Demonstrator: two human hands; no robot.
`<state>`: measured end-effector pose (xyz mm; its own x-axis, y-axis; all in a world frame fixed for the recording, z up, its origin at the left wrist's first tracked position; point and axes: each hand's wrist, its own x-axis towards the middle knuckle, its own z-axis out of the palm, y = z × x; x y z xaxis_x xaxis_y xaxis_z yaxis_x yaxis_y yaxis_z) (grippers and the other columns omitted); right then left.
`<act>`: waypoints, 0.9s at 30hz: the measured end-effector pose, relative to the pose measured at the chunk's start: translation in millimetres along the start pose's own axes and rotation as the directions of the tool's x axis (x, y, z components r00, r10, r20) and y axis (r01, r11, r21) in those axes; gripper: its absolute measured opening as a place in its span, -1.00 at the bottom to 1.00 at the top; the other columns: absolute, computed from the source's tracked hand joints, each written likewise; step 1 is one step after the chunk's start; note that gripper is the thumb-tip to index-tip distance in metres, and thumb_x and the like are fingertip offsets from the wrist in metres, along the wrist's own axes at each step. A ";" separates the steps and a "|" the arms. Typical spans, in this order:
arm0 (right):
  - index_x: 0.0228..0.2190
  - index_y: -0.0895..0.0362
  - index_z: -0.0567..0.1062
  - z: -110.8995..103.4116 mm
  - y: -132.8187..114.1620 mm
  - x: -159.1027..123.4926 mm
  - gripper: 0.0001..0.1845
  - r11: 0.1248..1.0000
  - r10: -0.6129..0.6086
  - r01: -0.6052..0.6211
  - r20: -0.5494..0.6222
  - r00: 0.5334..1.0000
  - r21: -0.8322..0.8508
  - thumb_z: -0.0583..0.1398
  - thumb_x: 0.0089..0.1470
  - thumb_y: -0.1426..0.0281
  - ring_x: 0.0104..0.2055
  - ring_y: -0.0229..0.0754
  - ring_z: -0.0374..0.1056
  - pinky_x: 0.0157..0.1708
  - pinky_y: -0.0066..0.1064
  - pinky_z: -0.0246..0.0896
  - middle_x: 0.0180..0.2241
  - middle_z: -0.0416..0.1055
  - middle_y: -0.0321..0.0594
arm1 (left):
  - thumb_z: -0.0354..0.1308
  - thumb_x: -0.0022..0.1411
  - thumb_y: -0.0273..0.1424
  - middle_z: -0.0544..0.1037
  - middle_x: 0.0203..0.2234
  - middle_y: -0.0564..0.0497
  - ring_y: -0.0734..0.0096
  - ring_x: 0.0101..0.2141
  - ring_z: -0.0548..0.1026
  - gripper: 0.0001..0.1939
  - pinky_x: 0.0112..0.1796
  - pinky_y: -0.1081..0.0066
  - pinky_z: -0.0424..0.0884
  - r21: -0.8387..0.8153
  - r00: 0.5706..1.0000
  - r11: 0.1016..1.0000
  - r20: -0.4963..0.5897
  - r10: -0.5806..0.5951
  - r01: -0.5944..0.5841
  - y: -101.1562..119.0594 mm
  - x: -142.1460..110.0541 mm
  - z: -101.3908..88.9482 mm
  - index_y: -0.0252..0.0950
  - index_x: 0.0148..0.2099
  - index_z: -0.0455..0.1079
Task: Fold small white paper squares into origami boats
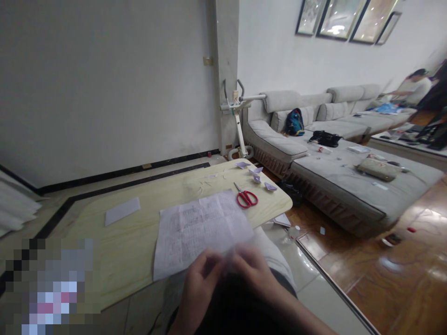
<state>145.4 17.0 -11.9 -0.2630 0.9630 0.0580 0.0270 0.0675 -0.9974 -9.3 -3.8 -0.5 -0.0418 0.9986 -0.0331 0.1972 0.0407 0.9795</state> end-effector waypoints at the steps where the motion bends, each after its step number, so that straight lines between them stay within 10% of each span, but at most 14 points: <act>1: -0.58 0.14 0.34 -1.3 -0.7 -0.1 -0.48 1.000 -0.013 0.013 -0.016 1.000 0.016 0.13 0.09 -0.05 -0.46 -0.24 0.13 -0.44 -0.44 0.09 -0.57 0.17 -0.35 | 0.23 0.11 -0.15 0.47 -0.60 0.11 0.40 -0.52 0.47 -0.72 -0.45 0.48 0.41 -0.027 0.999 0.999 0.005 -0.033 0.034 -0.9 0.3 -0.4 -0.28 -0.40 0.41; 27: -0.44 0.16 0.48 -3.0 -2.7 6.1 -0.69 0.906 -0.059 0.002 0.123 0.991 0.423 0.39 -0.09 0.21 -0.42 -0.25 0.34 -0.41 -0.46 0.20 -0.49 0.41 -0.30 | 0.22 0.11 -0.10 0.55 -0.49 0.05 0.30 -0.38 0.50 -0.69 -0.33 0.45 0.40 -0.063 0.993 0.991 0.026 -0.114 0.115 5.5 -1.1 0.5 -0.26 -0.35 0.47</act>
<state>146.6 23.4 -8.7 -0.3805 0.9181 0.1111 -0.3840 -0.0476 -0.9221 -7.6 -4.7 4.8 -0.0389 0.9880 -0.1495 0.1290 0.1533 0.9797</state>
